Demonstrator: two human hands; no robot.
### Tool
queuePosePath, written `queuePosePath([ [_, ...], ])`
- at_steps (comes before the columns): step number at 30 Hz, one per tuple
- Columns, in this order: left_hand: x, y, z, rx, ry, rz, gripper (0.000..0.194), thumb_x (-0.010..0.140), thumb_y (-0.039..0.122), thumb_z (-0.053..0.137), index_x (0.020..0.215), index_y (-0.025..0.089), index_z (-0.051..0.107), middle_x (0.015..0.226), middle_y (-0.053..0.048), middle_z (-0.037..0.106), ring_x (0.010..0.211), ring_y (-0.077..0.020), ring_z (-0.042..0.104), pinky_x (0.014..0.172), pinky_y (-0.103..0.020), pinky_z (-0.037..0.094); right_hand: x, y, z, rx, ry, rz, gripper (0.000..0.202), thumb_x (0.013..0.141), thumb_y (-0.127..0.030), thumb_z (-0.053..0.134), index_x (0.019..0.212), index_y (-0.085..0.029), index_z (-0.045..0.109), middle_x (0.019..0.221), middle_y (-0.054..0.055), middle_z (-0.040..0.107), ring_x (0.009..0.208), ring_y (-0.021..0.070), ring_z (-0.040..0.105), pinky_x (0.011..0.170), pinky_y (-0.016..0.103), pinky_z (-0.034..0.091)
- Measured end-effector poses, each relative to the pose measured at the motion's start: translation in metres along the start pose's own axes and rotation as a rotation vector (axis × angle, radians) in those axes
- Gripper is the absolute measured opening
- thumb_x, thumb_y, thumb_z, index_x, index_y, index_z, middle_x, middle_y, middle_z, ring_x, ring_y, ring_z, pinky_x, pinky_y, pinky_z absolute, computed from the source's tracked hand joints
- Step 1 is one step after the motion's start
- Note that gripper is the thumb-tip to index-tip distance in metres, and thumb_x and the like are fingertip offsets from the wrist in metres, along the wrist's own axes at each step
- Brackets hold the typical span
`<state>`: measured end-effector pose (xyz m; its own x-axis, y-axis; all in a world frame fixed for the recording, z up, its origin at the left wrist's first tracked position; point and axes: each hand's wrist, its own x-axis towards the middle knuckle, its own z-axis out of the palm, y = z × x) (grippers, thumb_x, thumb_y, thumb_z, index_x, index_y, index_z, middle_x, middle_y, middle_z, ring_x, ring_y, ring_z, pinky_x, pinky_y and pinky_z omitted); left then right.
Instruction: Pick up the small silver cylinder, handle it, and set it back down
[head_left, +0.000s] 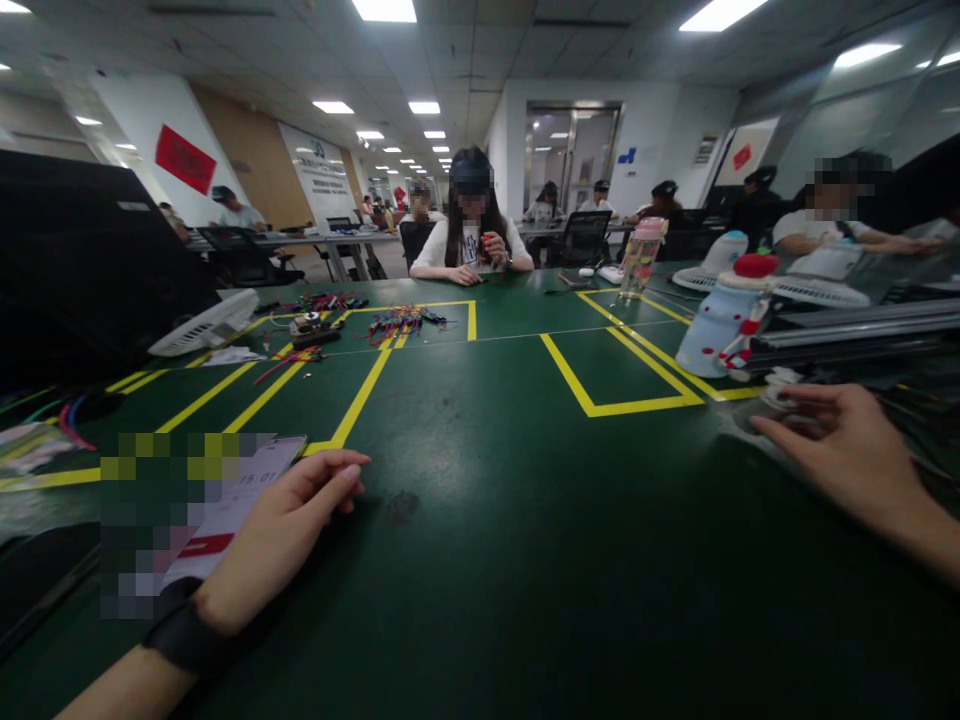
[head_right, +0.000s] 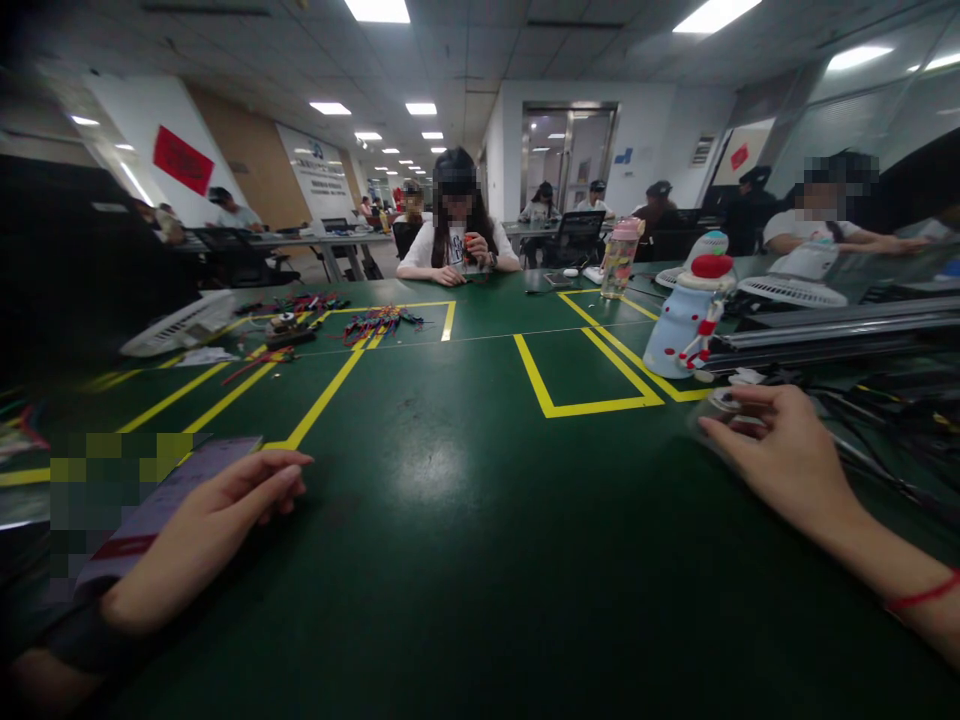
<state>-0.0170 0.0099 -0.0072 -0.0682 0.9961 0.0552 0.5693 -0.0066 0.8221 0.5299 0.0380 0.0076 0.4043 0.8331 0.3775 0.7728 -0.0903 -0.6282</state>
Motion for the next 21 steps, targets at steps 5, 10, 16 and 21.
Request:
queuePosePath([
  [5,-0.001,0.0,0.0,-0.009,0.0,-0.004,0.035,0.086,0.049,0.054,0.11,0.024,0.06,0.082,0.0,0.063,0.07,-0.0176,0.06,0.06,-0.028,0.045,-0.056,-0.081,0.049,0.421,-0.385,-0.384,0.043,0.077,-0.035,0.067,0.112,-0.021,0.048,0.119,0.01,0.054,0.105,0.0184,0.059,0.09,0.034,0.053],
  [10,-0.001,-0.003,-0.002,-0.008,0.003,0.002,0.036,0.086,0.05,0.054,0.109,0.024,0.061,0.082,-0.001,0.064,0.07,-0.018,0.061,0.062,-0.029,0.046,-0.104,-0.141,0.091,0.58,-0.705,-0.614,0.034,0.081,-0.026,0.062,0.111,-0.024,0.047,0.124,0.006,0.049,0.11,0.0155,0.054,0.093,0.034,0.053],
  [16,-0.002,0.022,0.009,0.138,-0.053,0.033,0.034,0.087,0.048,0.053,0.111,0.026,0.062,0.092,-0.002,0.068,0.081,-0.0223,0.063,0.071,-0.034,0.048,-0.113,-0.149,0.101,0.567,-0.802,-0.59,0.04,0.08,-0.026,0.063,0.116,-0.026,0.045,0.12,0.004,0.052,0.108,0.0145,0.055,0.097,0.036,0.049],
  [21,-0.01,0.086,0.052,0.113,-0.238,0.309,0.027,0.09,0.039,0.051,0.11,0.03,0.067,0.106,-0.003,0.068,0.094,-0.0226,0.062,0.083,-0.036,0.048,-0.115,-0.147,0.107,0.692,-0.846,-0.449,0.058,0.076,-0.024,0.068,0.123,-0.025,0.034,0.114,0.005,0.055,0.105,0.0141,0.057,0.095,0.036,0.05],
])
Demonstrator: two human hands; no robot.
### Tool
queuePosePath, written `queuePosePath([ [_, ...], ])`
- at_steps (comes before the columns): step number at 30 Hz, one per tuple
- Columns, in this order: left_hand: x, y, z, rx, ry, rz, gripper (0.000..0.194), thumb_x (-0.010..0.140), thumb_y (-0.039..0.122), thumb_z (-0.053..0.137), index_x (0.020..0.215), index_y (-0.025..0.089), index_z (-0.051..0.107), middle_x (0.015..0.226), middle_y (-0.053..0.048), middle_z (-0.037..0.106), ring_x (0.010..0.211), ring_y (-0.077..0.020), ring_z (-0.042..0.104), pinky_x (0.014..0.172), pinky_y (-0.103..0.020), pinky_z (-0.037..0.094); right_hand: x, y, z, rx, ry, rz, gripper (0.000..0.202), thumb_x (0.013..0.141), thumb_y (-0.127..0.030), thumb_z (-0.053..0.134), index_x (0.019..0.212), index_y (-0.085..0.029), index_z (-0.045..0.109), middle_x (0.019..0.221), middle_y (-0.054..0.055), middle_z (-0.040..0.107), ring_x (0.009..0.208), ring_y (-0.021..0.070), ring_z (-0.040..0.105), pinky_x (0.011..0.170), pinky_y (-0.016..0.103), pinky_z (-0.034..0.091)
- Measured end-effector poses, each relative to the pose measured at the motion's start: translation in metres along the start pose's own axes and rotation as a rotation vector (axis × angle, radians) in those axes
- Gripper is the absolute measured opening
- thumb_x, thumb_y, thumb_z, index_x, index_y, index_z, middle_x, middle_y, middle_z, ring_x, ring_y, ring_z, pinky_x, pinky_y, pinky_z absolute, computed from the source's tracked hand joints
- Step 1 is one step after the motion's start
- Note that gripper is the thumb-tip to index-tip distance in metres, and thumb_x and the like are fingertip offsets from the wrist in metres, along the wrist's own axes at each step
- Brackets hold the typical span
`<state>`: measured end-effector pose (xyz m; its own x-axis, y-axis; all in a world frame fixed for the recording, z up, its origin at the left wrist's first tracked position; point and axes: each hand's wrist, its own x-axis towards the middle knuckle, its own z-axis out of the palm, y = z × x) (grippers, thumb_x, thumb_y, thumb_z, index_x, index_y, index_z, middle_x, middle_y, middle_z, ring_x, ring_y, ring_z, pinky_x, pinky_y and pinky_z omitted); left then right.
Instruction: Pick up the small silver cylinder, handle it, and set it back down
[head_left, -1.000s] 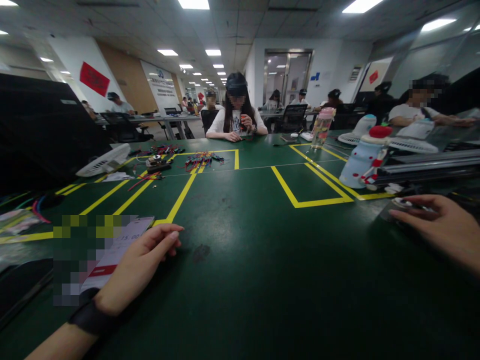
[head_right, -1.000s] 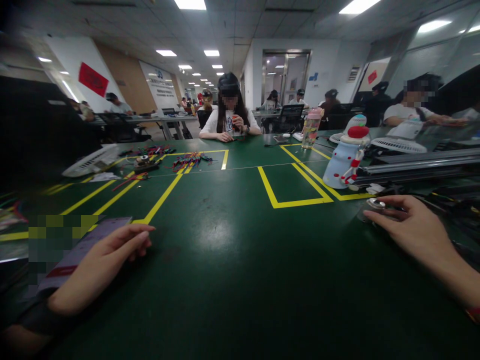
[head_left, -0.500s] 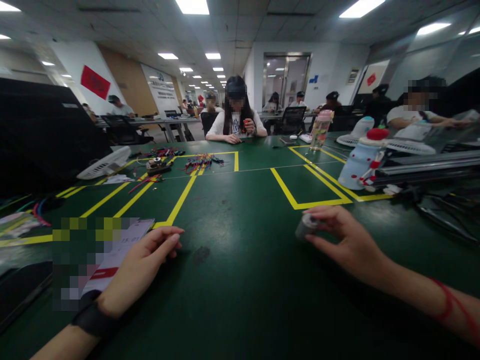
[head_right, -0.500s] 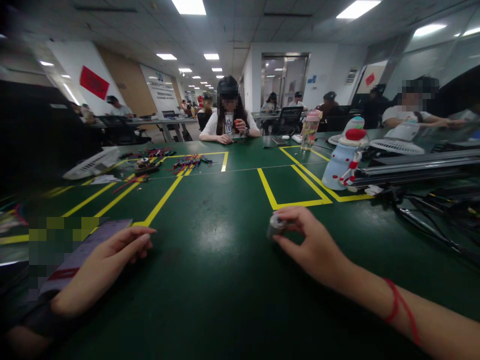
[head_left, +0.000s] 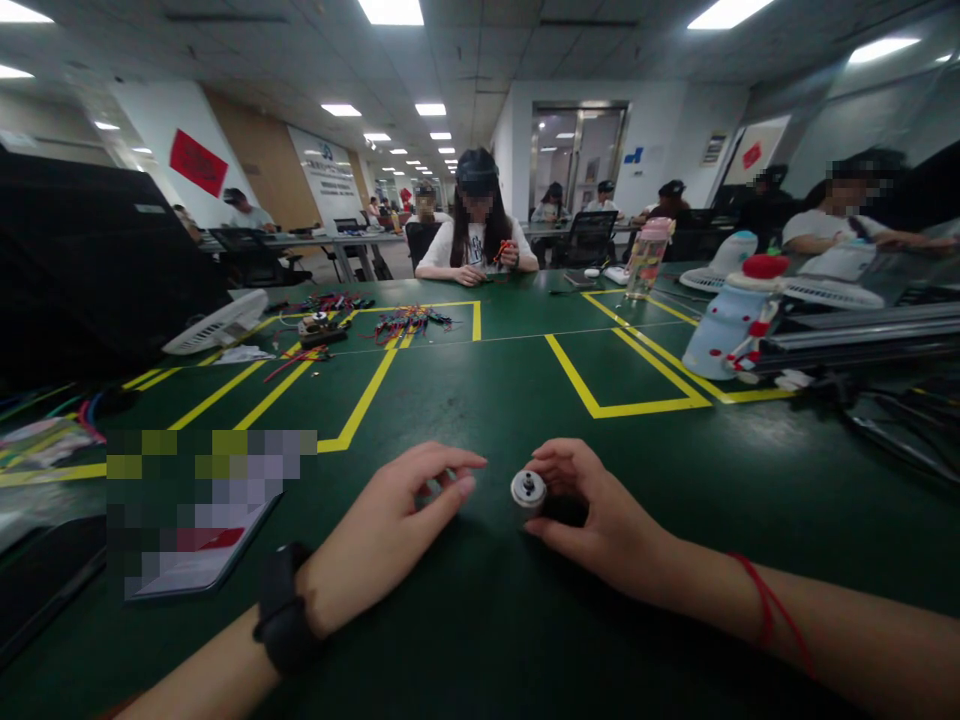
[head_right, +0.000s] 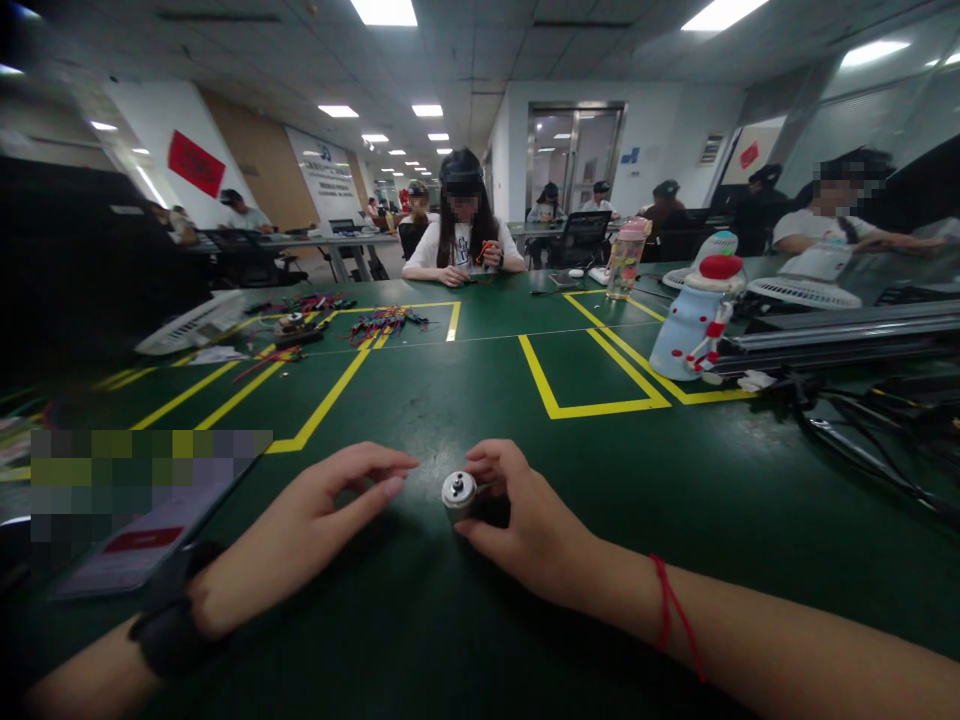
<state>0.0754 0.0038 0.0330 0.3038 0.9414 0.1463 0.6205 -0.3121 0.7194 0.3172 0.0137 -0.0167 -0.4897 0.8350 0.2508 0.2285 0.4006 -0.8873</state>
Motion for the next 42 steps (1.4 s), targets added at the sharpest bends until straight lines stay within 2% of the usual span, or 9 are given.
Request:
queuePosePath([
  [6,0.021,0.04,0.021,-0.048,-0.018,0.171,0.016,0.087,0.029,0.059,0.086,0.026,0.075,0.092,-0.004,0.067,0.088,-0.0197,0.062,0.08,-0.034,0.048,0.002,0.003,0.002,0.016,0.002,-0.043,0.054,0.077,-0.024,0.067,0.122,-0.023,0.036,0.112,0.005,0.055,0.1,0.0123,0.059,0.091,0.032,0.051],
  [10,0.021,0.03,0.012,-0.061,0.092,0.109,0.015,0.086,0.033,0.061,0.089,0.025,0.074,0.091,-0.002,0.065,0.086,-0.0191,0.061,0.077,-0.033,0.048,0.0,-0.003,-0.007,-0.147,0.023,-0.027,0.052,0.077,-0.023,0.064,0.123,-0.023,0.04,0.112,0.004,0.055,0.097,0.0119,0.058,0.088,0.03,0.05],
  [19,0.018,0.0,0.042,0.217,-0.064,0.078,0.01,0.08,0.036,0.069,0.087,0.034,0.076,0.096,-0.001,0.066,0.095,-0.0237,0.057,0.083,-0.039,0.043,0.0,-0.007,-0.011,-0.256,0.042,0.013,0.041,0.075,-0.022,0.062,0.114,-0.022,0.05,0.107,0.002,0.058,0.093,0.0112,0.057,0.085,0.028,0.05],
  [22,0.016,0.001,0.035,0.129,-0.077,0.067,0.018,0.08,0.037,0.069,0.096,0.032,0.074,0.1,-0.001,0.066,0.097,-0.0236,0.058,0.086,-0.039,0.044,-0.001,-0.01,-0.017,-0.206,0.048,0.052,0.041,0.076,-0.025,0.062,0.115,-0.022,0.049,0.108,0.002,0.059,0.095,0.0117,0.059,0.086,0.028,0.051],
  [25,0.004,-0.012,0.008,-0.026,0.004,-0.042,0.025,0.086,0.041,0.059,0.104,0.029,0.07,0.105,-0.002,0.067,0.093,-0.0218,0.06,0.083,-0.035,0.047,-0.009,-0.009,-0.048,-0.228,0.169,0.12,0.045,0.076,-0.034,0.064,0.117,-0.02,0.049,0.111,0.006,0.06,0.1,0.0152,0.06,0.089,0.03,0.051],
  [30,-0.024,-0.068,-0.04,-0.267,0.198,-0.298,0.03,0.088,0.046,0.055,0.109,0.026,0.064,0.09,-0.001,0.066,0.081,-0.0193,0.061,0.07,-0.03,0.048,-0.049,0.017,-0.151,-0.592,0.541,0.412,0.063,0.068,-0.052,0.066,0.118,-0.018,0.051,0.106,0.01,0.061,0.087,0.0209,0.062,0.075,0.035,0.052],
  [36,-0.032,-0.095,-0.048,-0.465,0.277,-0.31,0.032,0.087,0.045,0.058,0.111,0.024,0.06,0.088,-0.001,0.063,0.071,-0.0151,0.058,0.062,-0.026,0.048,-0.096,0.054,-0.239,-0.847,0.663,0.655,0.065,0.068,-0.058,0.063,0.118,-0.018,0.049,0.109,0.016,0.06,0.092,0.0278,0.061,0.074,0.037,0.049],
  [40,-0.03,-0.085,-0.043,-0.344,0.258,-0.305,0.032,0.088,0.047,0.054,0.109,0.023,0.059,0.085,-0.001,0.063,0.071,-0.0152,0.058,0.061,-0.026,0.047,-0.083,0.043,-0.209,-1.202,0.736,0.345,0.076,0.068,-0.061,0.063,0.125,-0.014,0.048,0.127,0.021,0.048,0.121,0.0384,0.043,0.099,0.053,0.034],
  [42,-0.03,-0.082,-0.043,-0.287,0.254,-0.304,0.033,0.088,0.048,0.053,0.108,0.023,0.06,0.083,0.0,0.062,0.07,-0.0157,0.058,0.061,-0.026,0.046,-0.063,0.028,-0.165,-1.211,0.565,0.11,0.068,0.074,-0.059,0.06,0.126,-0.017,0.051,0.13,0.016,0.046,0.124,0.0337,0.039,0.105,0.052,0.029],
])
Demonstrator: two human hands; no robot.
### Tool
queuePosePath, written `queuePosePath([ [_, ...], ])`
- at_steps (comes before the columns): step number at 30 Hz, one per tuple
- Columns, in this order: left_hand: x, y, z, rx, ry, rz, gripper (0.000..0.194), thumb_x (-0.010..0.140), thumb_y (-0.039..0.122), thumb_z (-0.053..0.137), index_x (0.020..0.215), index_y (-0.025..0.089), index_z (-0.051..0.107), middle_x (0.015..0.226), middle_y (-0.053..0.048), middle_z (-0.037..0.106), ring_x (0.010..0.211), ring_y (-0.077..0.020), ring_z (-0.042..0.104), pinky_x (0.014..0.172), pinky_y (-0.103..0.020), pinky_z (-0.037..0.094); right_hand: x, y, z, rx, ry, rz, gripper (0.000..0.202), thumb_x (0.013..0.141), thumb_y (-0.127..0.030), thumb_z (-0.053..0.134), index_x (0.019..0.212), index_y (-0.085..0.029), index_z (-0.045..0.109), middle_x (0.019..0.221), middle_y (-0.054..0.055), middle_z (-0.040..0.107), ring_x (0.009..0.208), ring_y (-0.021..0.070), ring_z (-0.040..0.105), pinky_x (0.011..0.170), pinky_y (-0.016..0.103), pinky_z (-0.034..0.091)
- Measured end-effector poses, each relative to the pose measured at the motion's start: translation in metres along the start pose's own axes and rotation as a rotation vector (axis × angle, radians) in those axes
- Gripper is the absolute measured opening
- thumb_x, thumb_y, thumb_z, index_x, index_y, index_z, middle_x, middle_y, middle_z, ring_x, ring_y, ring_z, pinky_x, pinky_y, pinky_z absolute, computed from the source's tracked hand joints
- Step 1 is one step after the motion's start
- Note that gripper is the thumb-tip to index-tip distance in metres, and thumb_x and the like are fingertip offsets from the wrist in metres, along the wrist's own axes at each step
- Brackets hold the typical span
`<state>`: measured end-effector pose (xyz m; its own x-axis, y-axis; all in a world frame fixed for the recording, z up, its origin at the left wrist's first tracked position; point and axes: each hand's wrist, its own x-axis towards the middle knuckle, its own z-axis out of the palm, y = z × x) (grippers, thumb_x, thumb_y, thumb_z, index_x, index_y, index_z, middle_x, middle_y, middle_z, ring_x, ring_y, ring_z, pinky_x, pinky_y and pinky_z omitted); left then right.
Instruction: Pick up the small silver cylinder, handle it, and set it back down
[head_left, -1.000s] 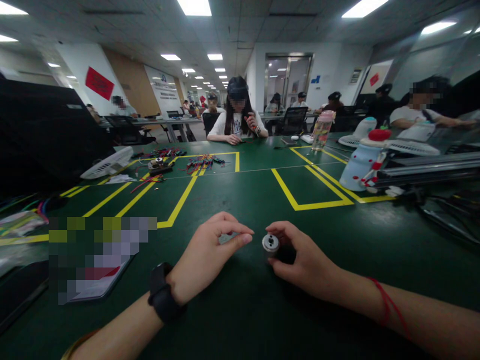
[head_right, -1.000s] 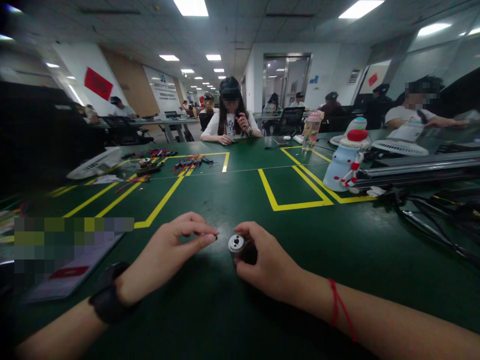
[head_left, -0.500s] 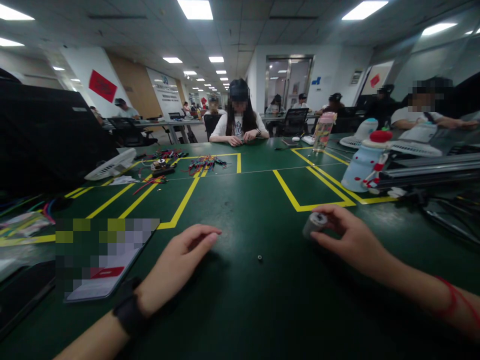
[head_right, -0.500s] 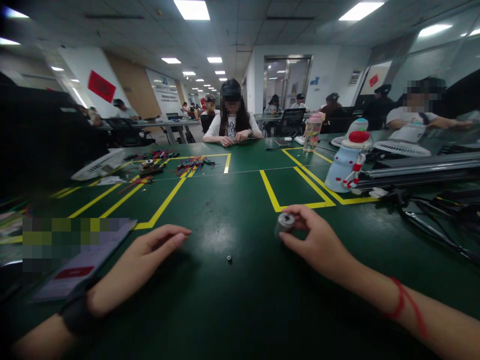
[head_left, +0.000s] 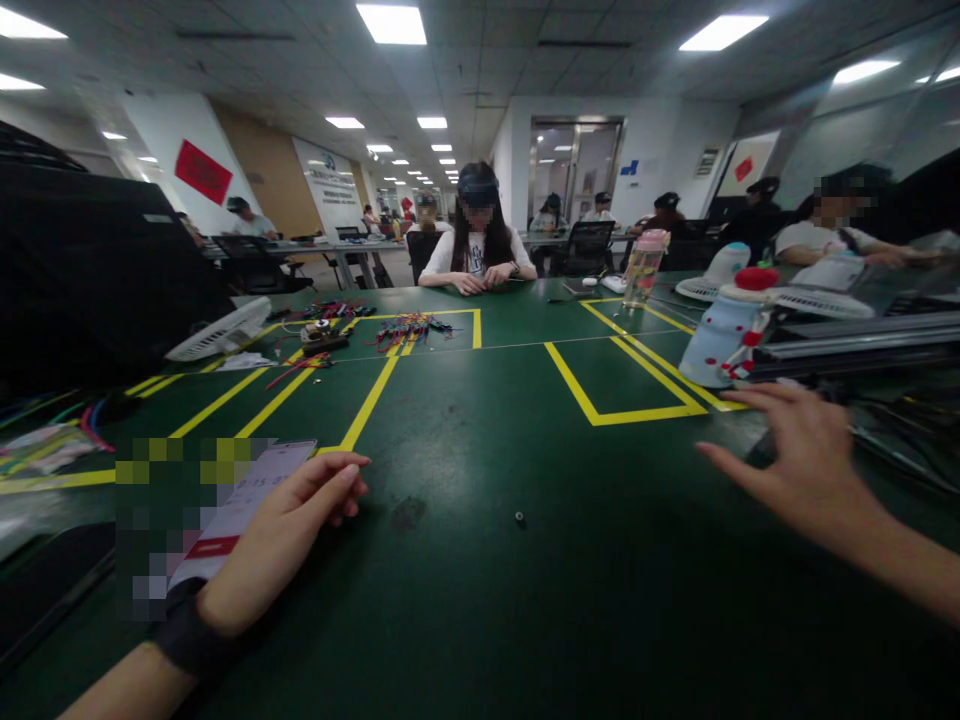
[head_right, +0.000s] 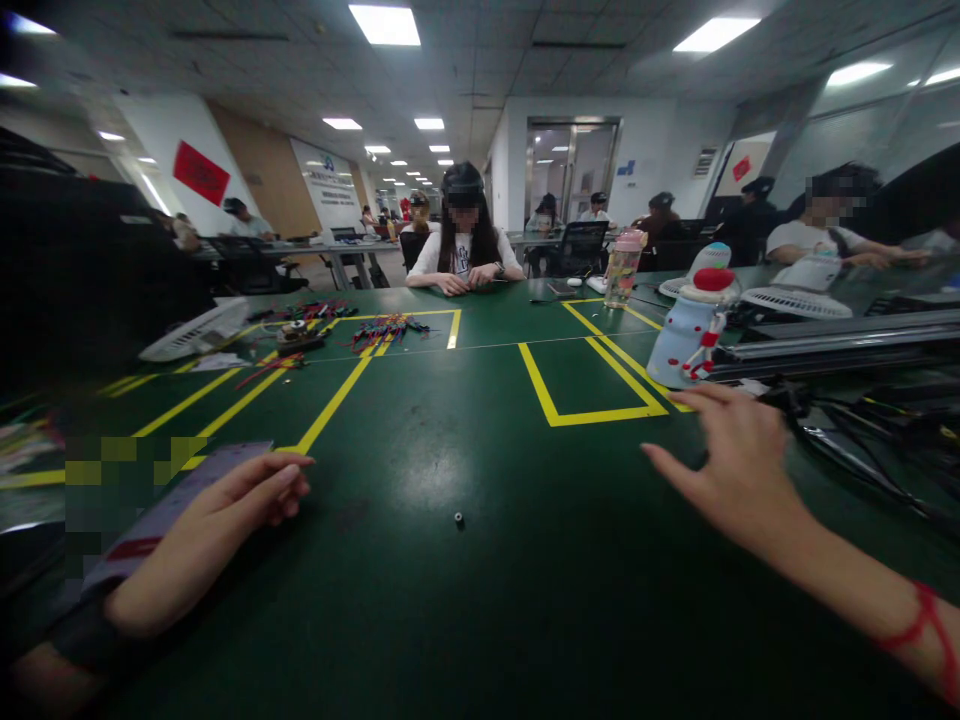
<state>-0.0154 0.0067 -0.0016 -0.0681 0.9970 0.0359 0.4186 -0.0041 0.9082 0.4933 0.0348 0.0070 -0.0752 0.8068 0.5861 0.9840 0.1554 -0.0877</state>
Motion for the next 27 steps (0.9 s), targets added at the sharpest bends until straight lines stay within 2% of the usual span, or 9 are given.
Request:
queuePosePath([
  [3,-0.002,0.001,0.001,0.092,0.005,0.001,0.034,0.087,0.05,0.053,0.107,0.023,0.06,0.081,0.0,0.062,0.07,-0.0167,0.058,0.061,-0.027,0.046,0.002,-0.092,0.01,0.385,-0.424,-0.283,0.048,0.083,-0.055,0.054,0.12,-0.025,0.057,0.127,0.006,0.05,0.117,0.0201,0.045,0.099,0.038,0.039],
  [5,-0.003,0.002,0.001,0.147,0.006,-0.002,0.035,0.086,0.05,0.054,0.108,0.023,0.061,0.08,0.0,0.063,0.07,-0.0176,0.059,0.061,-0.028,0.046,0.003,-0.144,0.019,0.556,-0.582,-0.342,0.043,0.082,-0.054,0.058,0.116,-0.029,0.06,0.123,0.003,0.052,0.112,0.0165,0.047,0.096,0.034,0.042],
  [7,-0.004,0.004,0.002,0.189,0.004,0.0,0.036,0.086,0.051,0.053,0.108,0.023,0.06,0.082,-0.001,0.064,0.072,-0.0188,0.06,0.063,-0.029,0.046,0.004,-0.175,0.026,0.65,-0.642,-0.369,0.03,0.082,-0.05,0.059,0.104,-0.03,0.066,0.114,0.001,0.056,0.106,0.0147,0.049,0.092,0.031,0.043],
  [9,-0.005,0.006,0.002,0.219,-0.005,0.004,0.037,0.086,0.051,0.053,0.108,0.023,0.06,0.085,-0.002,0.065,0.076,-0.02,0.061,0.066,-0.031,0.047,0.006,-0.179,0.026,0.698,-0.652,-0.371,0.022,0.086,-0.044,0.057,0.093,-0.027,0.068,0.107,0.0,0.058,0.101,0.0133,0.051,0.089,0.029,0.043],
  [12,-0.006,0.009,0.002,0.254,-0.023,0.006,0.037,0.086,0.052,0.052,0.108,0.023,0.061,0.086,-0.002,0.065,0.078,-0.0212,0.062,0.069,-0.033,0.047,0.013,-0.141,0.015,0.67,-0.513,-0.272,0.024,0.088,-0.042,0.053,0.095,-0.023,0.066,0.104,0.002,0.06,0.098,0.013,0.053,0.088,0.028,0.043],
  [17,-0.006,0.009,0.004,0.257,-0.026,0.007,0.036,0.086,0.051,0.053,0.108,0.024,0.061,0.087,-0.002,0.065,0.079,-0.0215,0.062,0.07,-0.032,0.046,0.026,-0.015,-0.019,0.23,-0.103,0.138,0.037,0.084,-0.052,0.05,0.1,-0.021,0.063,0.106,0.006,0.061,0.09,0.0184,0.056,0.078,0.031,0.043],
  [20,-0.004,0.006,0.005,0.235,-0.025,0.01,0.035,0.085,0.051,0.054,0.109,0.026,0.061,0.088,-0.001,0.065,0.079,-0.0214,0.061,0.07,-0.032,0.046,0.028,0.049,-0.029,-0.02,-0.183,0.355,0.04,0.081,-0.052,0.049,0.103,-0.021,0.063,0.109,0.008,0.062,0.089,0.0224,0.057,0.075,0.034,0.042],
  [22,-0.003,0.005,0.005,0.232,-0.02,0.004,0.036,0.085,0.051,0.055,0.109,0.026,0.06,0.088,-0.002,0.065,0.079,-0.0218,0.061,0.07,-0.032,0.046,0.027,0.074,-0.03,-0.037,-0.293,0.496,0.042,0.078,-0.053,0.051,0.102,-0.022,0.064,0.106,0.007,0.064,0.085,0.0232,0.058,0.074,0.035,0.042],
  [27,-0.005,0.002,0.001,0.252,-0.026,-0.007,0.037,0.086,0.052,0.053,0.112,0.027,0.058,0.089,-0.002,0.065,0.082,-0.0221,0.062,0.073,-0.033,0.047,0.027,0.08,-0.032,0.053,-0.35,0.656,0.042,0.075,-0.054,0.055,0.103,-0.024,0.065,0.103,0.004,0.065,0.083,0.0213,0.059,0.076,0.033,0.041],
])
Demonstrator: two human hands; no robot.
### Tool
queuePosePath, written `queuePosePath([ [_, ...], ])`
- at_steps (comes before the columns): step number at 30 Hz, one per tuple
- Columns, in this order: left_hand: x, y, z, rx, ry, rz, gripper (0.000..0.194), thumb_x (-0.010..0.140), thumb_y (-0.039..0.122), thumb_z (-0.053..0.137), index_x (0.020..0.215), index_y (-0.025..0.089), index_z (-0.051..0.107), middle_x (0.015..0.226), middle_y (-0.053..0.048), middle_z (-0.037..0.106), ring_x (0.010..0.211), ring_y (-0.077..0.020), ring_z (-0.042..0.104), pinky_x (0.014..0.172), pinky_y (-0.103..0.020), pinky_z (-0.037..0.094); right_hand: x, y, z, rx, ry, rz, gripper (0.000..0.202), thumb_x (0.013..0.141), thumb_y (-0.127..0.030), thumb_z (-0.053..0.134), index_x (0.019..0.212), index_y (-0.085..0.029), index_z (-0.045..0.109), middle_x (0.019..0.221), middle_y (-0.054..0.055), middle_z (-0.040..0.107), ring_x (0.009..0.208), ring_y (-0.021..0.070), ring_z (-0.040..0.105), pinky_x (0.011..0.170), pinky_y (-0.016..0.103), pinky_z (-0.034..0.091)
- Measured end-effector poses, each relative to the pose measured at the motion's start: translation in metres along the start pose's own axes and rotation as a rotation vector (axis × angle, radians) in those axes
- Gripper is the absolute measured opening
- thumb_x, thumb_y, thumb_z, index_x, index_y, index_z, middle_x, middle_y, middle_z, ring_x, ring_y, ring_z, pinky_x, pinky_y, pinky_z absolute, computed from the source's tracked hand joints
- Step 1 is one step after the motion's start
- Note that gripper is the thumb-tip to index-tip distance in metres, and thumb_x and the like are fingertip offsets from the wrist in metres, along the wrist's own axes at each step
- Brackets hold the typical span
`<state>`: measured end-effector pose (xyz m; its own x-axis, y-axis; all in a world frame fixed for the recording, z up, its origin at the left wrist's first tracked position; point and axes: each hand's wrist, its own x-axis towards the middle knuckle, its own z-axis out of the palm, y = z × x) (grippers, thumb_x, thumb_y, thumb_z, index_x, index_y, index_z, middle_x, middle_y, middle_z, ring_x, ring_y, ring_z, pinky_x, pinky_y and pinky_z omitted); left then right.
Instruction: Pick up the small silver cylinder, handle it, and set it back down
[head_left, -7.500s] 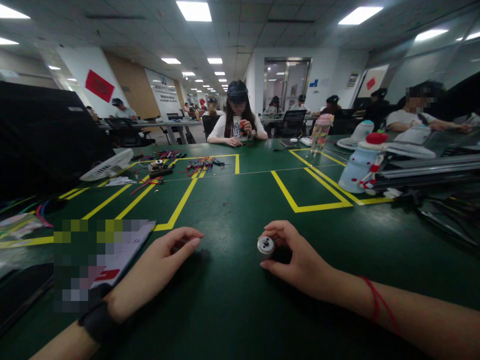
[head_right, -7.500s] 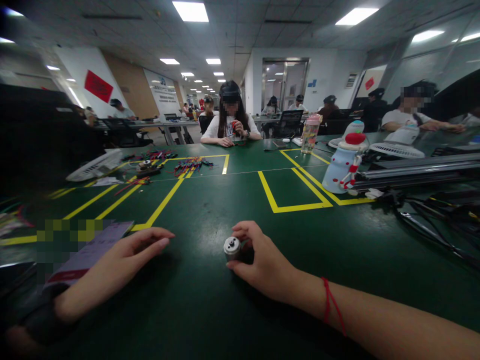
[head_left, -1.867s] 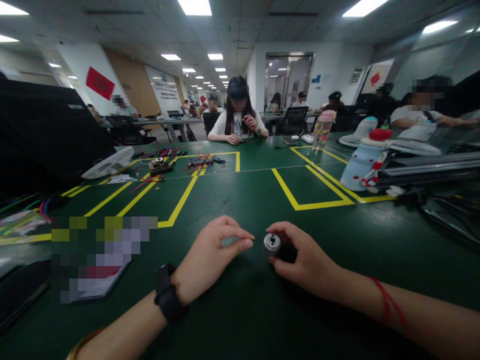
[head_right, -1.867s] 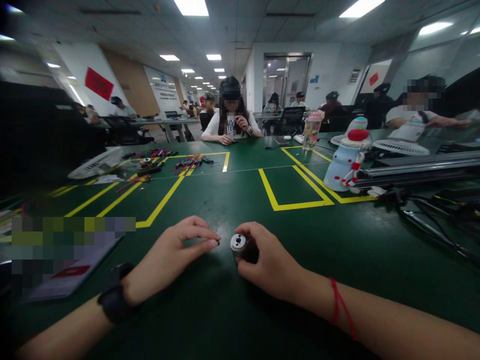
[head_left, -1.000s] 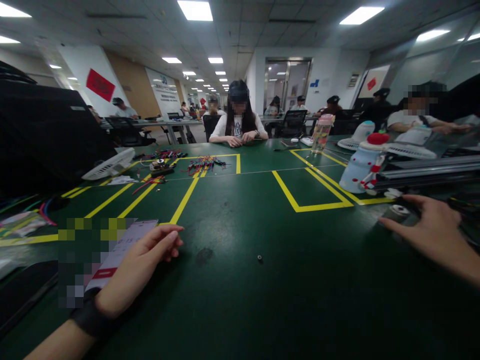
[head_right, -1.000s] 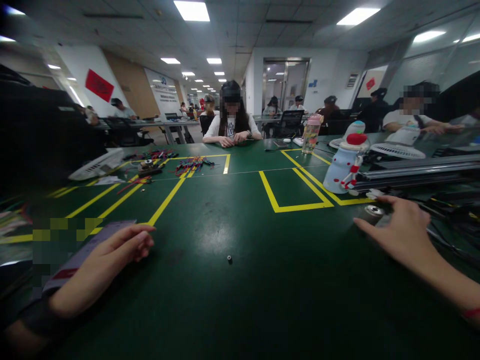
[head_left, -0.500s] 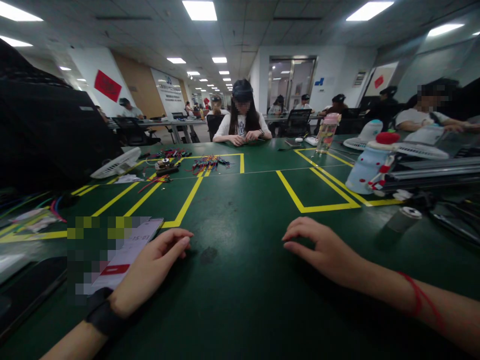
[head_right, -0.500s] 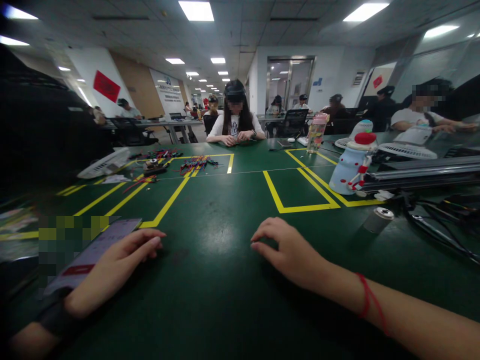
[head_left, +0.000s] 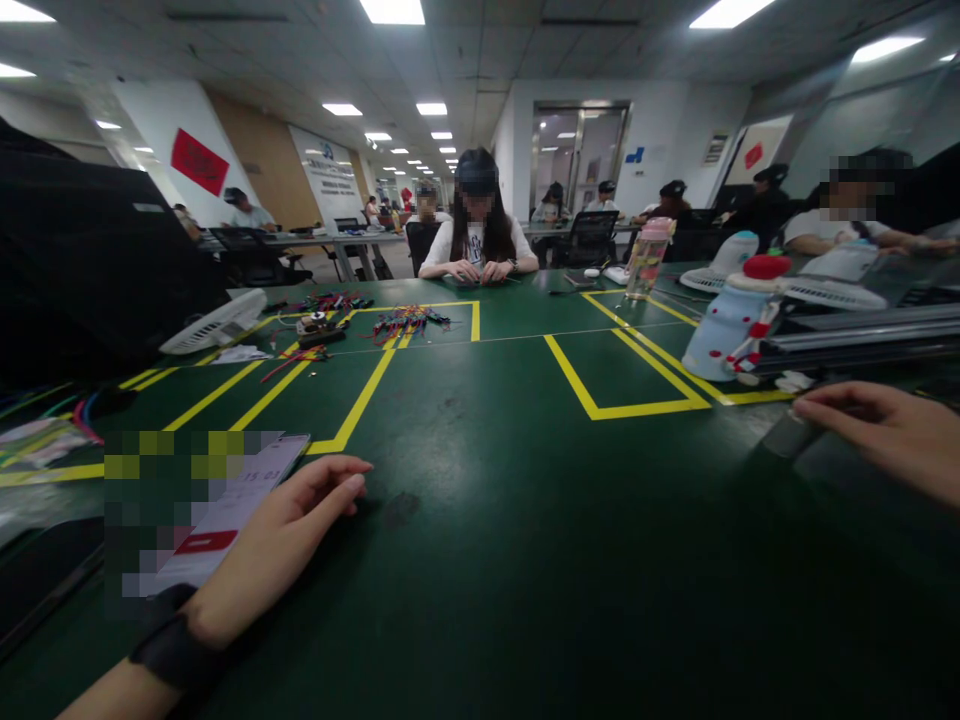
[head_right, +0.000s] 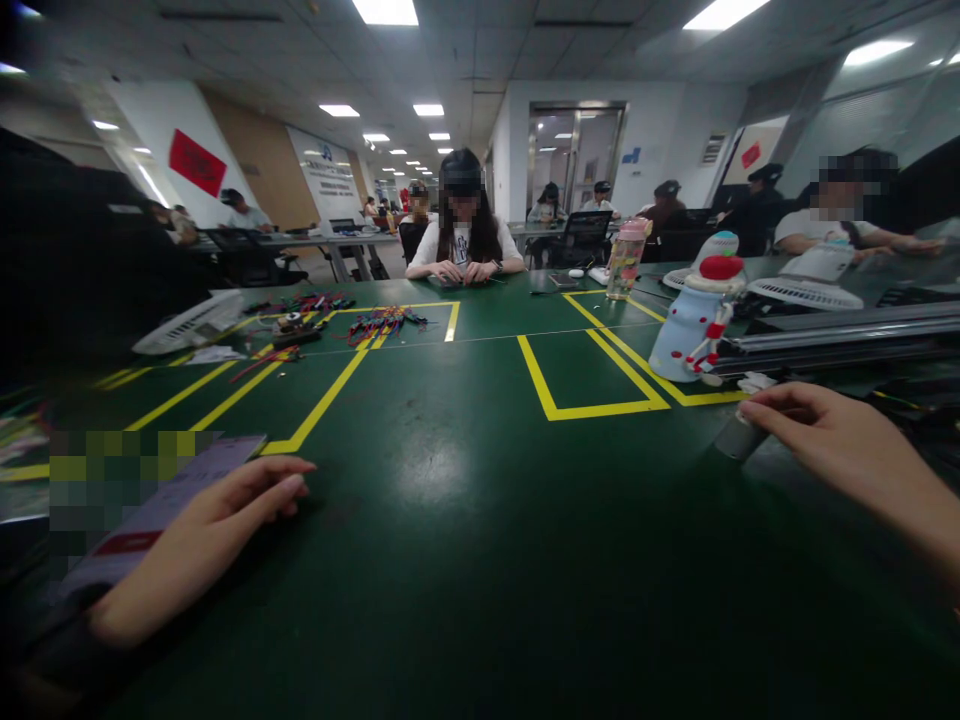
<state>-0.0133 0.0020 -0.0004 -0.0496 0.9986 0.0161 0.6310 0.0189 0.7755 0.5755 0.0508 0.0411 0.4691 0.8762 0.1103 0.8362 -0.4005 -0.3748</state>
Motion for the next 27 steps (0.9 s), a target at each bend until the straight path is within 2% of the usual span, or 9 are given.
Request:
queuePosePath([
  [9,-0.001,0.0,-0.001,0.019,0.007,-0.005,0.038,0.084,0.053,0.054,0.112,0.027,0.059,0.091,-0.001,0.066,0.084,-0.022,0.064,0.074,-0.032,0.049,-0.017,-0.018,-0.01,0.038,-0.017,0.068,0.037,0.075,-0.048,0.059,0.1,-0.023,0.067,0.1,0.005,0.066,0.082,0.0207,0.058,0.077,0.032,0.04],
  [13,-0.001,-0.002,-0.002,0.022,0.009,0.01,0.038,0.084,0.052,0.054,0.112,0.027,0.06,0.089,-0.002,0.067,0.083,-0.023,0.064,0.072,-0.033,0.049,-0.015,-0.013,-0.009,0.038,0.063,0.078,0.04,0.072,-0.05,0.059,0.099,-0.021,0.068,0.096,0.008,0.066,0.079,0.023,0.058,0.072,0.034,0.04],
  [18,-0.003,-0.002,-0.002,0.027,0.001,0.014,0.038,0.085,0.052,0.053,0.112,0.026,0.06,0.089,-0.003,0.067,0.084,-0.0234,0.064,0.073,-0.034,0.049,-0.008,-0.003,-0.008,0.057,0.021,0.006,0.047,0.068,-0.057,0.06,0.097,-0.022,0.068,0.096,0.007,0.067,0.08,0.0236,0.059,0.074,0.036,0.041],
  [24,-0.002,-0.003,-0.002,0.04,0.001,0.01,0.039,0.085,0.052,0.053,0.114,0.027,0.059,0.09,-0.003,0.068,0.084,-0.0237,0.065,0.073,-0.034,0.049,-0.004,0.001,-0.007,0.039,0.011,0.069,0.045,0.07,-0.057,0.06,0.099,-0.023,0.069,0.097,0.007,0.066,0.082,0.0237,0.059,0.075,0.036,0.041],
  [27,-0.002,-0.005,-0.002,0.043,0.002,0.013,0.038,0.085,0.051,0.054,0.115,0.027,0.059,0.09,-0.002,0.069,0.084,-0.0233,0.065,0.073,-0.033,0.049,-0.004,0.003,-0.006,0.048,0.009,0.036,0.044,0.07,-0.055,0.061,0.101,-0.025,0.069,0.104,0.005,0.066,0.087,0.023,0.059,0.079,0.036,0.041],
])
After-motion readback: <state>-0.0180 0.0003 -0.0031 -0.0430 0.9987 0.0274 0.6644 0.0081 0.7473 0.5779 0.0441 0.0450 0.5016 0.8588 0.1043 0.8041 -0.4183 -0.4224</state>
